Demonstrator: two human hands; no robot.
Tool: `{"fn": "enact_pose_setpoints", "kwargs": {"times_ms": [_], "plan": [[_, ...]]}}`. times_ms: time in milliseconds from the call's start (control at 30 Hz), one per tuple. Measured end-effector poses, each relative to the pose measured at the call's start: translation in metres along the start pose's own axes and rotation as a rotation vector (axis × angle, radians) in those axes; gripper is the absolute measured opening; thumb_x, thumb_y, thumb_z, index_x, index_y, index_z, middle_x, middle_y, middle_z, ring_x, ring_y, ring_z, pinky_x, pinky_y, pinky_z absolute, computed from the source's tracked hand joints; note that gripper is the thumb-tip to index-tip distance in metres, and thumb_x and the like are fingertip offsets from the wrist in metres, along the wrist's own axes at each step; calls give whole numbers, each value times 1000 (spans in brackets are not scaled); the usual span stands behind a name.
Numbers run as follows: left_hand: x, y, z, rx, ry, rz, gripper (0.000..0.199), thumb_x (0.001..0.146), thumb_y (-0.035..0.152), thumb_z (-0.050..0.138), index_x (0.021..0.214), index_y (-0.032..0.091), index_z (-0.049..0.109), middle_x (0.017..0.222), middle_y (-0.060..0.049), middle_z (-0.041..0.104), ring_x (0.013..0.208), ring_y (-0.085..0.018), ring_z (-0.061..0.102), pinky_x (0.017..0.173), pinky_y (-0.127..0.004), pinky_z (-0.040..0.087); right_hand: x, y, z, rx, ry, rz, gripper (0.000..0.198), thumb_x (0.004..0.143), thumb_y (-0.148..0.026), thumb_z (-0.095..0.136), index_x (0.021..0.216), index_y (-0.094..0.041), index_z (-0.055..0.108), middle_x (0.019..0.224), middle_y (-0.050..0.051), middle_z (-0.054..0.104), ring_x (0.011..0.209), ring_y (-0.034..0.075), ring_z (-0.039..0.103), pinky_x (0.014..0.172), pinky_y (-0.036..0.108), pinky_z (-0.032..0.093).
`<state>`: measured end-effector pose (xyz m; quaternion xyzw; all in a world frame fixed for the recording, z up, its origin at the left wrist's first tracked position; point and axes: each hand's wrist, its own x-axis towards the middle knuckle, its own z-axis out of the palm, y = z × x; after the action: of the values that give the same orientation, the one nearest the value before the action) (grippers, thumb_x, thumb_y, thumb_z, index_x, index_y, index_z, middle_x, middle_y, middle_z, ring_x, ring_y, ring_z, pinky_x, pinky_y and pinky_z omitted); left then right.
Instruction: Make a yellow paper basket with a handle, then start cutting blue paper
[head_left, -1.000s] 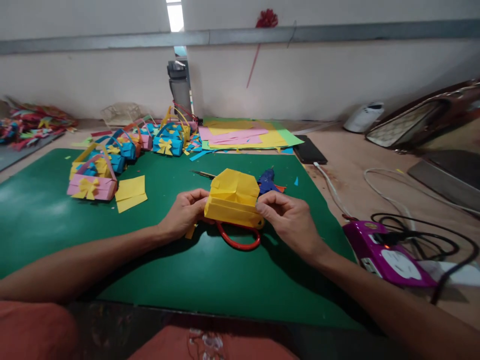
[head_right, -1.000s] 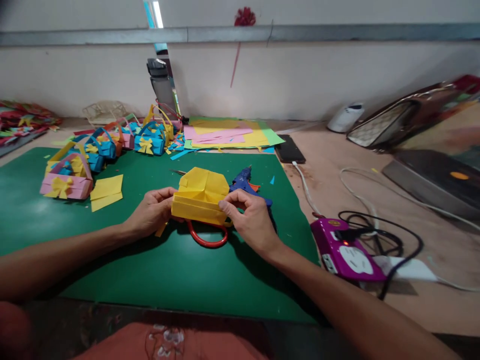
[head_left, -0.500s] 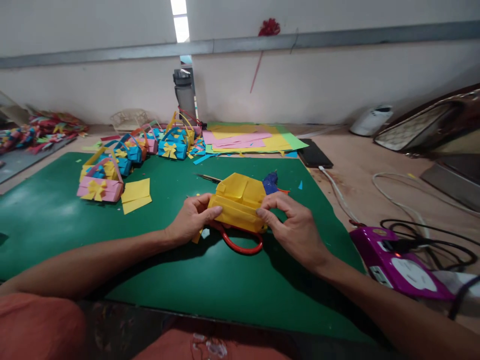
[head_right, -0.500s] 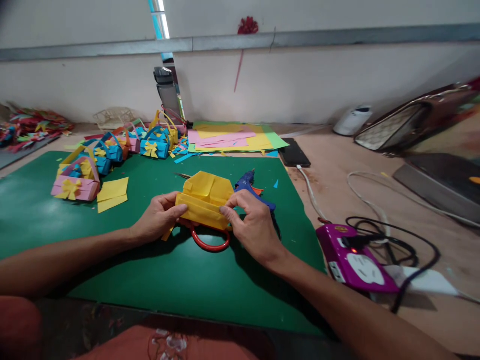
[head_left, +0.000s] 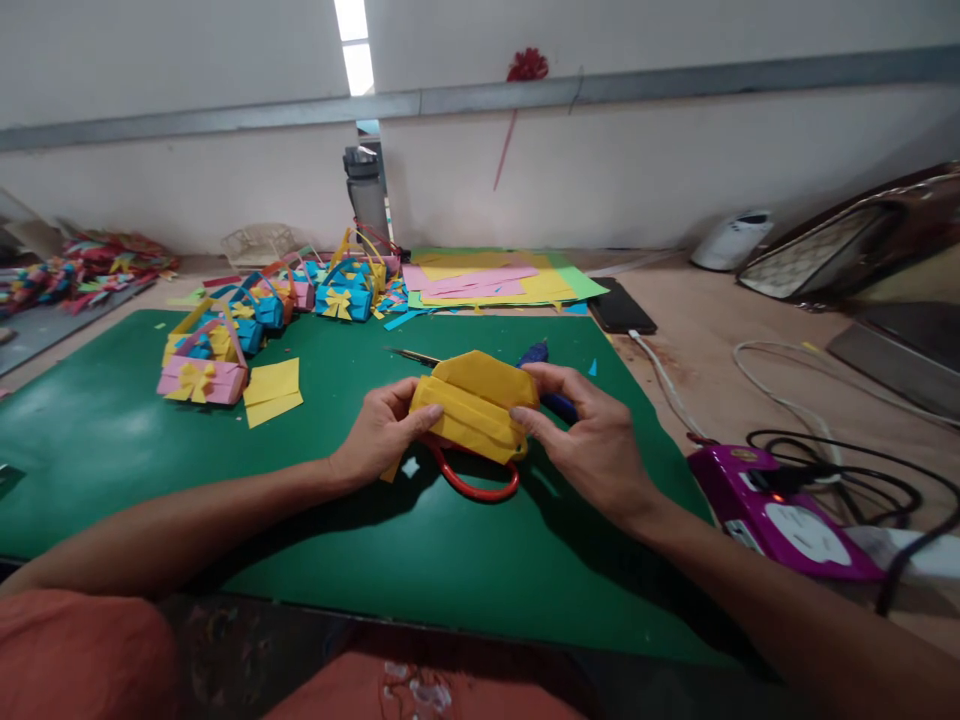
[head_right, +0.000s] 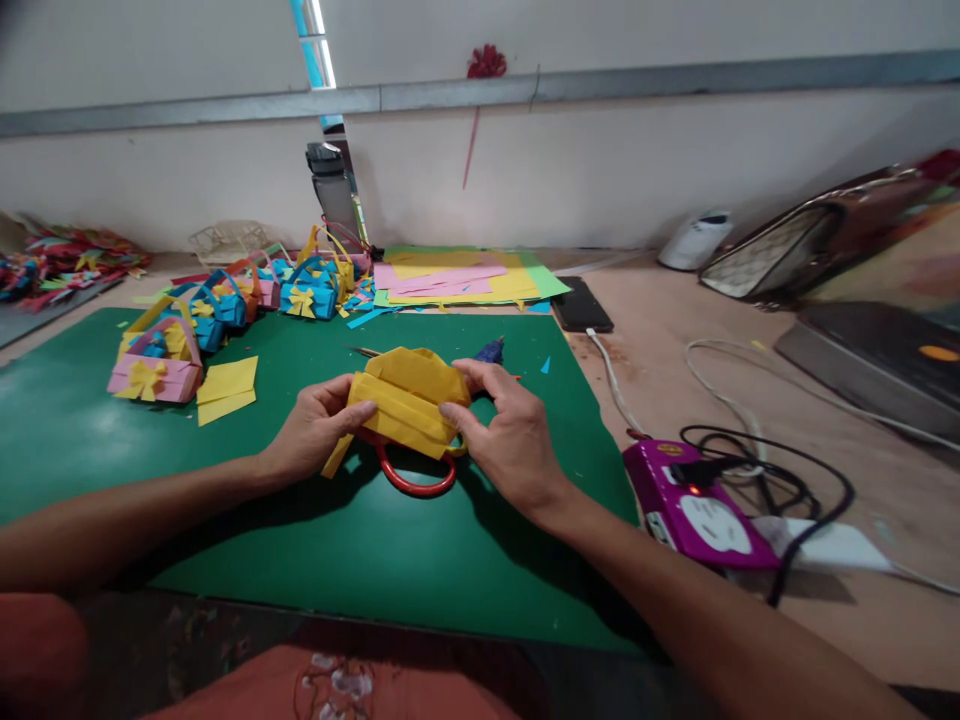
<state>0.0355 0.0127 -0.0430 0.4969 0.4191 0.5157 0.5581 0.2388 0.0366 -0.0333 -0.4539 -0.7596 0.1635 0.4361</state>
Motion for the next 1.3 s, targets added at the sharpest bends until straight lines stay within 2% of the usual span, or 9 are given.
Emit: {"fn": "enact_pose_setpoints", "kwargs": {"times_ms": [267, 367, 533, 633, 733, 833, 967, 1133, 1300], "plan": [[-5, 2, 3, 137, -70, 14, 33, 78, 45, 57, 87, 13, 59, 76, -3, 63, 64, -12, 60, 58, -23, 52, 2, 0, -9, -133, 50, -150, 8, 78, -23, 58, 84, -22, 63, 80, 2, 67, 78, 18, 59, 77, 36, 45], [-5, 7, 2, 235, -7, 44, 36, 81, 46, 51, 76, 12, 60, 64, -1, 58, 57, -9, 54, 54, -20, 46, 4, -1, -11, -120, 44, -129, 8, 79, -25, 55, 81, -22, 62, 78, 2, 66, 75, 18, 58, 72, 34, 44], [-1, 12, 8, 213, 115, 29, 21, 69, 32, 65, 71, 13, 55, 59, 3, 58, 54, -7, 51, 51, -17, 42, 4, -1, -11, -56, -13, -55, 9, 77, -25, 56, 75, -21, 63, 74, 1, 66, 70, 17, 57, 68, 33, 43], [-1, 13, 9, 136, 136, 12, 23, 65, 23, 68, 80, 15, 52, 57, 5, 58, 53, -6, 52, 50, -16, 40, 5, -2, -12, -12, -44, -11, 9, 76, -26, 56, 74, -21, 63, 75, 1, 67, 69, 17, 57, 64, 32, 43], [-1, 13, 9, 76, 1, -45, 30, 67, 24, 68, 92, 14, 58, 67, 1, 65, 62, -10, 60, 58, -20, 46, 6, -5, -14, -24, -58, -17, 9, 77, -26, 56, 74, -22, 63, 73, 1, 67, 68, 17, 57, 66, 33, 43], [0, 12, 10, 96, -76, -64, 27, 69, 28, 66, 90, 11, 64, 72, -3, 68, 66, -12, 62, 62, -23, 48, 9, -7, -15, -67, -68, -48, 9, 78, -26, 55, 75, -23, 63, 73, 1, 67, 67, 17, 57, 75, 38, 42], [3, 10, 15, 154, -49, -42, 28, 71, 31, 65, 91, 11, 67, 69, -3, 68, 60, -11, 60, 56, -22, 47, 14, -13, -18, -161, -119, -112, 10, 76, -27, 60, 83, -22, 64, 83, 3, 70, 78, 21, 60, 88, 46, 36], [6, 13, 26, 165, -88, 63, 29, 72, 32, 65, 90, 10, 67, 65, -2, 66, 58, -12, 59, 54, -21, 47, 25, -27, -23, -289, -251, -213, 19, 76, -23, 61, 94, -19, 61, 98, 6, 70, 87, 24, 61, 91, 49, 29], [9, 8, 26, 159, -58, 69, 55, 76, 31, 61, 126, 12, 47, 71, -1, 64, 60, -11, 57, 55, -20, 44, 33, -39, -20, -403, -363, -213, 5, 78, -19, 57, 76, -17, 62, 75, 4, 69, 68, 17, 57, 75, 35, 36]]}}
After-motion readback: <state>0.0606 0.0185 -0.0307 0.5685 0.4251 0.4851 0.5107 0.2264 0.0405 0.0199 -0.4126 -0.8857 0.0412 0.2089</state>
